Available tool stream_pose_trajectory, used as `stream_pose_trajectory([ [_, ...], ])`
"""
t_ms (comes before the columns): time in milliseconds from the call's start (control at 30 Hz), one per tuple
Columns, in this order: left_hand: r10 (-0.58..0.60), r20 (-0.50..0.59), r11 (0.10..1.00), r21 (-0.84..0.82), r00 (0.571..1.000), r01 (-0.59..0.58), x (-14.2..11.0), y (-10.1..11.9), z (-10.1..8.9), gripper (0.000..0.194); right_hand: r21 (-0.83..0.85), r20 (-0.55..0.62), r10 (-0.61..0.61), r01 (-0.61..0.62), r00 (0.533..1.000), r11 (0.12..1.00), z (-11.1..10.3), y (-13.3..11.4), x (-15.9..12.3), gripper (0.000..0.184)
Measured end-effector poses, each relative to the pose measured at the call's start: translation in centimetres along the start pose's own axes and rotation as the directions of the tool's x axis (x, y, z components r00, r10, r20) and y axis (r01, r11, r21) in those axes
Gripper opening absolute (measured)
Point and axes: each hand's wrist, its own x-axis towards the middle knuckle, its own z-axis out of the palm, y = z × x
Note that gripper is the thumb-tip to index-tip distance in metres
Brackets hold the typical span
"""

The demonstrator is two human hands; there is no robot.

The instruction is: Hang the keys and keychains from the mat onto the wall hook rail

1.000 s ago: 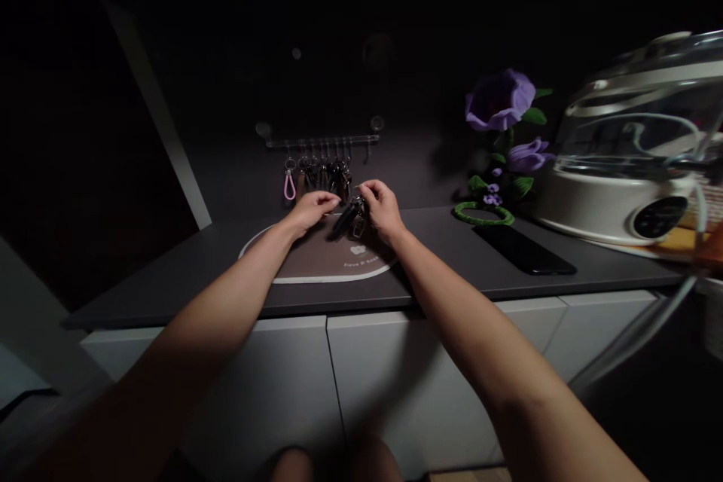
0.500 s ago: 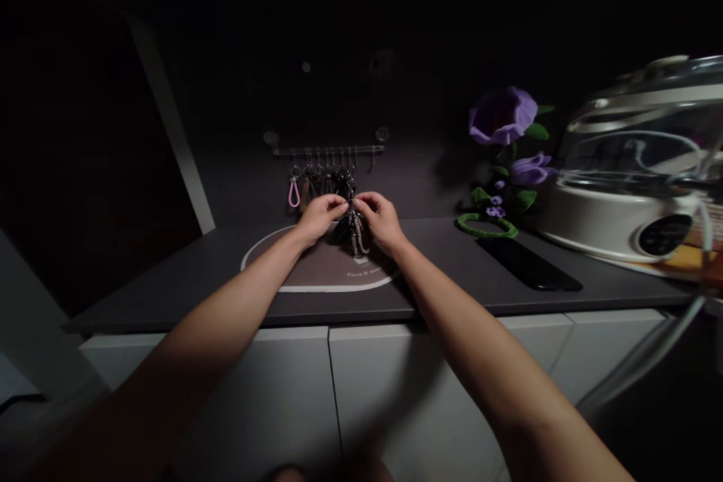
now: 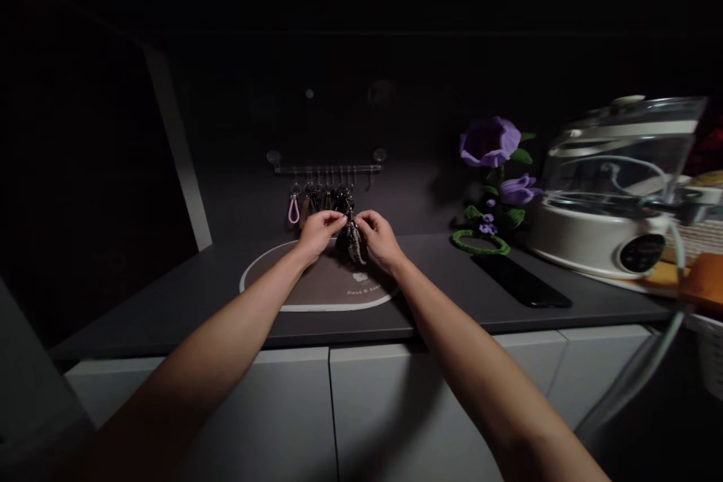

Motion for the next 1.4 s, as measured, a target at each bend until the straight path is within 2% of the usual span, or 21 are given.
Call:
stream_pose_trajectory([
  [100,0.036,0.0,0.999,0.04,0.999,-0.036,0.1,0.0,0.0,0.018,-0.085,-0.018,-0.029,0.027,0.999,0.996,-0.1,-0.1,0.5,0.025],
  [233,0.038,-0.028,0.999,0.029,0.999,-0.038,0.2,0.0,-0.2,0.018,-0.164,-0.079,-0.012,-0.001,0.997,0.986,-0.5,-0.3,1.8,0.025],
  [367,-0.014,-0.126,0.999,0.027,0.992,0.017,0.5,-0.2,-0.5,0.016,-0.196,-0.138,-0.012,-0.015,0.99,0.98,-1.3,0.0,4.3,0.025],
  [500,-0.066,-0.218,0.995,0.057,0.974,0.081,0.7,-0.4,-0.7,0.011,-0.3,-0.183,-0.019,-0.038,0.983,0.953,-2.3,0.4,7.3,0.022],
  [733,-0.107,-0.282,0.989,0.072,0.953,0.133,0.9,-0.5,-0.9,0.008,-0.454,-0.261,-0.023,-0.102,0.965,0.885,-2.3,1.0,10.7,0.012],
  [1100,-0.095,-0.312,0.982,0.125,0.946,0.139,1.3,-1.1,-1.3,0.008,-0.581,-0.309,0.007,-0.194,0.951,0.791,-0.6,1.1,13.7,0.016],
  [1400,-0.107,-0.312,0.981,0.119,0.944,0.15,1.4,-1.4,-1.4,0.008,-0.655,-0.305,0.018,-0.223,0.952,0.722,-0.2,1.8,13.3,0.018],
])
